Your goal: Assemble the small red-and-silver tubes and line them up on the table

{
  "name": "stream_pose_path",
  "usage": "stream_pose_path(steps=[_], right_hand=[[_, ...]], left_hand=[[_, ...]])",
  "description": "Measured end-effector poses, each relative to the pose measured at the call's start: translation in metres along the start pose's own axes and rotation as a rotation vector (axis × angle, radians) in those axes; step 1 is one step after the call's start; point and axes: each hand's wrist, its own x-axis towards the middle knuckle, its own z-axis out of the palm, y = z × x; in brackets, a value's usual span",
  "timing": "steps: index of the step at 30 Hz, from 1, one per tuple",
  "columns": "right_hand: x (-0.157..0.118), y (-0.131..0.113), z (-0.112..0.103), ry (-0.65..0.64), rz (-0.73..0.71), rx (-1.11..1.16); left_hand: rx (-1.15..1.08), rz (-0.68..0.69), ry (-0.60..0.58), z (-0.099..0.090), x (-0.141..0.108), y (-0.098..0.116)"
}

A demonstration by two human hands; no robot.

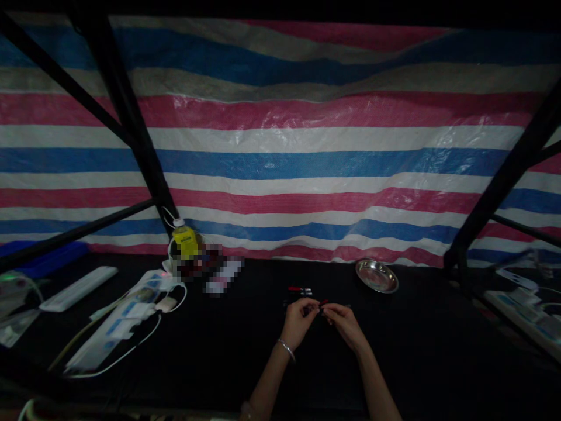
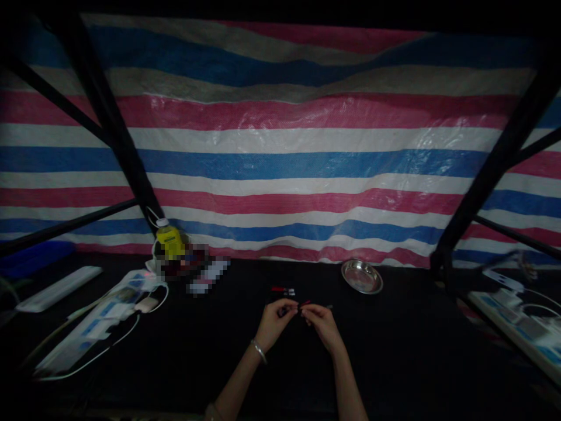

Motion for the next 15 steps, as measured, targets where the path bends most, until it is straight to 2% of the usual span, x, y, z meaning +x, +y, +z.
stream_pose_path(steps=[7, 15], right_hand=[[0.0019, 0.0044, 0.0003, -0.056, -0.001, -0.001], [0.0036, 0.0069, 0.0001, -0.142, 0.051, 0.090]], left_hand=[[0.046, 0.071, -0.077, 0.0046, -0.0001, -0.0066], [-0.052, 0.028, 0.017, 0.0099, -0.0015, -0.0094]])
